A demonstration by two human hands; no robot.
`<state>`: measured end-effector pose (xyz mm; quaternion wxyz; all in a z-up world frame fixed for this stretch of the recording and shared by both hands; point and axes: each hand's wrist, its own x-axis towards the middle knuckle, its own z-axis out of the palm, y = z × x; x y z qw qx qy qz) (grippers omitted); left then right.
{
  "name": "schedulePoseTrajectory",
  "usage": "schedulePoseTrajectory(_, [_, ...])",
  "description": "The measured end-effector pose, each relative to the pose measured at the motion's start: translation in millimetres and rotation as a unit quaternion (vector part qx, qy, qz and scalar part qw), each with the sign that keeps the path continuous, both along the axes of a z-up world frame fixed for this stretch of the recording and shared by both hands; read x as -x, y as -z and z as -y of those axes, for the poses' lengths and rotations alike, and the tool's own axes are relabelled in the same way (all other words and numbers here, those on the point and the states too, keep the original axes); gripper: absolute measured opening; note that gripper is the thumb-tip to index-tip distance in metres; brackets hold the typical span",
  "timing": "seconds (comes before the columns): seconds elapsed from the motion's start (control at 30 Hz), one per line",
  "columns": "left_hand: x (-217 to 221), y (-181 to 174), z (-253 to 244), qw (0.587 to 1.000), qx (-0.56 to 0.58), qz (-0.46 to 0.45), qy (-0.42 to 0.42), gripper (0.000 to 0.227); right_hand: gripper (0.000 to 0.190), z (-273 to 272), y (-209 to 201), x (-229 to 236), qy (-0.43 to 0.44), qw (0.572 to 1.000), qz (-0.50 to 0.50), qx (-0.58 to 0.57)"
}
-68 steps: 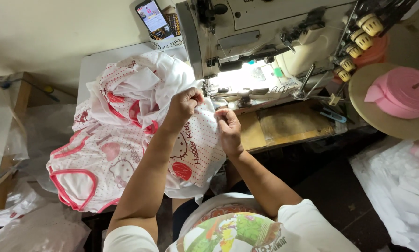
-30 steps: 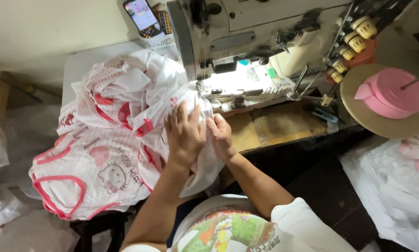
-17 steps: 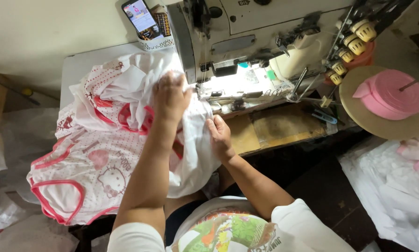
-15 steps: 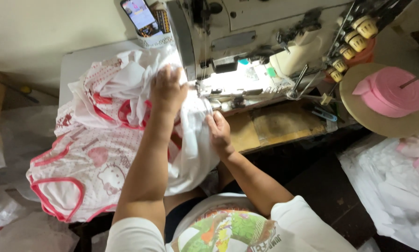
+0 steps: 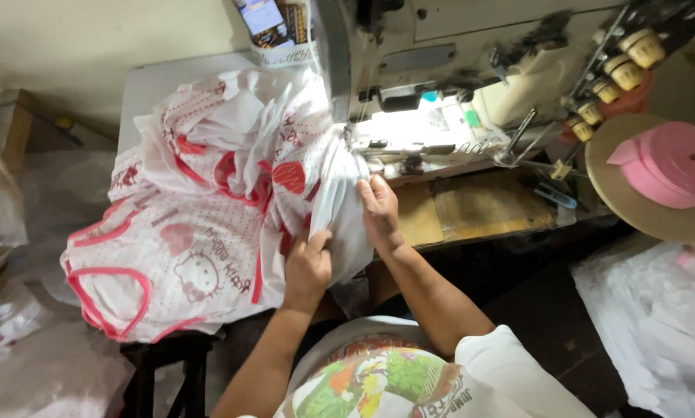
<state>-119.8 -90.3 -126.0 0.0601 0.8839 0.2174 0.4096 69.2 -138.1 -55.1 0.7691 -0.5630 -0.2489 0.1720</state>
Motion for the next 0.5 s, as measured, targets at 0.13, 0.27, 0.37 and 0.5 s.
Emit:
schedulePoseTrajectory(0.13, [-8, -34, 1, 0.997, 0.064, -0.021, -0.035, 0.046, 0.027, -2, 14, -2, 0.003, 0.999, 0.024, 0.037])
schedulePoseTrajectory(0.27, [-14, -63, -9, 0.996, 0.090, -0.028, -0.004, 0.041, 0.027, 1, 5, 5, -0.003, 1.000, 0.006, 0.030])
schedulePoseTrajectory(0.37, [-15, -88, -13, 0.994, 0.106, -0.029, 0.024, 0.041, 0.026, 3, -2, 10, -0.009, 1.000, -0.012, 0.028])
schedulePoseTrajectory(0.5, [-22, -114, -27, 0.997, 0.064, -0.007, 0.043, 0.037, 0.024, -2, 7, 9, -0.014, 1.000, -0.026, 0.005])
